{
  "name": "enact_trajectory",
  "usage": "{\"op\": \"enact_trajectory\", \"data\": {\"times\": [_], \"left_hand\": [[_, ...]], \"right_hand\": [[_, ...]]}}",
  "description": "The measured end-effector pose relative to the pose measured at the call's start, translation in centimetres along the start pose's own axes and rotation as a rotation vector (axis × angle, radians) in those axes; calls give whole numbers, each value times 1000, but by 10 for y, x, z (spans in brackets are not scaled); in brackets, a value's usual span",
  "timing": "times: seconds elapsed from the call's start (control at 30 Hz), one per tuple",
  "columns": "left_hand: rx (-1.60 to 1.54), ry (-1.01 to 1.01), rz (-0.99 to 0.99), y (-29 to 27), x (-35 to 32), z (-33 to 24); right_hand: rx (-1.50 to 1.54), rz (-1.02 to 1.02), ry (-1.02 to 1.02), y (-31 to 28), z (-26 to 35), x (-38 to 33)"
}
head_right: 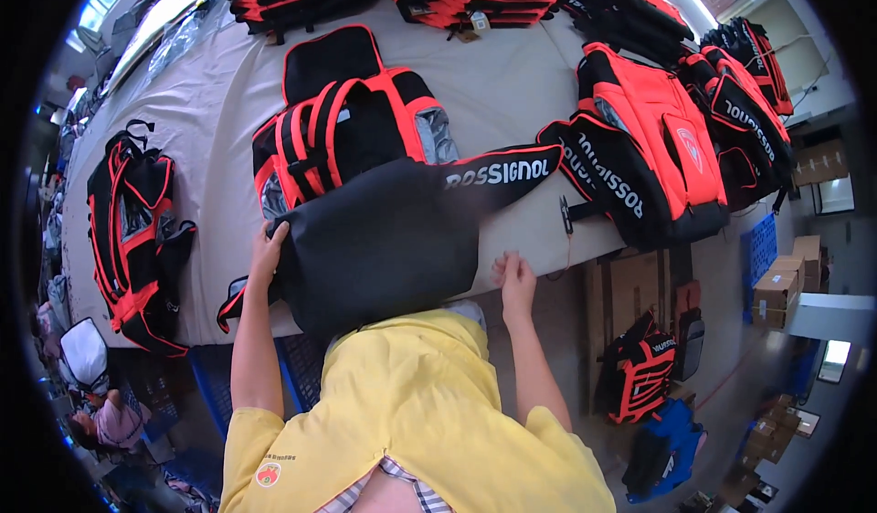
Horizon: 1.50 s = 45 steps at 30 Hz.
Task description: Inspecting, folding, and organizing red and black backpacks on a factory work table.
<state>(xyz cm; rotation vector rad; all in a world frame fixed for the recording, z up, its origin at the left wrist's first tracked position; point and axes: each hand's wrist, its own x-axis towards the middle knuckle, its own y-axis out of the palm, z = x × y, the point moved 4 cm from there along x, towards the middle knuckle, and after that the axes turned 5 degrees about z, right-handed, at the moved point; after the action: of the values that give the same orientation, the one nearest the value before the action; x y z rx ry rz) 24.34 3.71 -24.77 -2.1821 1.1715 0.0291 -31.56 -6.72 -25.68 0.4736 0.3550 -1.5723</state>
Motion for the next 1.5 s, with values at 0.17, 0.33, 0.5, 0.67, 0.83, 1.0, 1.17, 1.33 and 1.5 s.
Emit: {"op": "enact_trajectory", "data": {"times": [0.17,0.33,0.5,0.67,0.83,1.0,1.17,1.33,1.5], "left_hand": [[-122,-15,60,-10,-22,-11],[208,211,538,-27,-68,-144],[525,442,531,-25,-120,-225],[107,559,246,-65,-181,-276],[-331,804,-119,-33,-229,-215],[-327,600,462,72,-246,-165],[239,866,835,106,-256,-86],[77,257,625,30,-246,-46],[298,318,-241,-52,-246,-29]], "right_hand": [[188,448,511,17,-89,-60],[928,475,485,100,-113,-65],[745,286,3,136,1,-26],[546,365,-518,169,246,-71],[88,395,-852,228,394,-164],[-638,886,-1006,296,391,-255],[-1479,1115,-1090,332,208,-194],[-1491,1016,-1167,261,91,-138],[-1661,638,-1087,172,196,-115]]}}
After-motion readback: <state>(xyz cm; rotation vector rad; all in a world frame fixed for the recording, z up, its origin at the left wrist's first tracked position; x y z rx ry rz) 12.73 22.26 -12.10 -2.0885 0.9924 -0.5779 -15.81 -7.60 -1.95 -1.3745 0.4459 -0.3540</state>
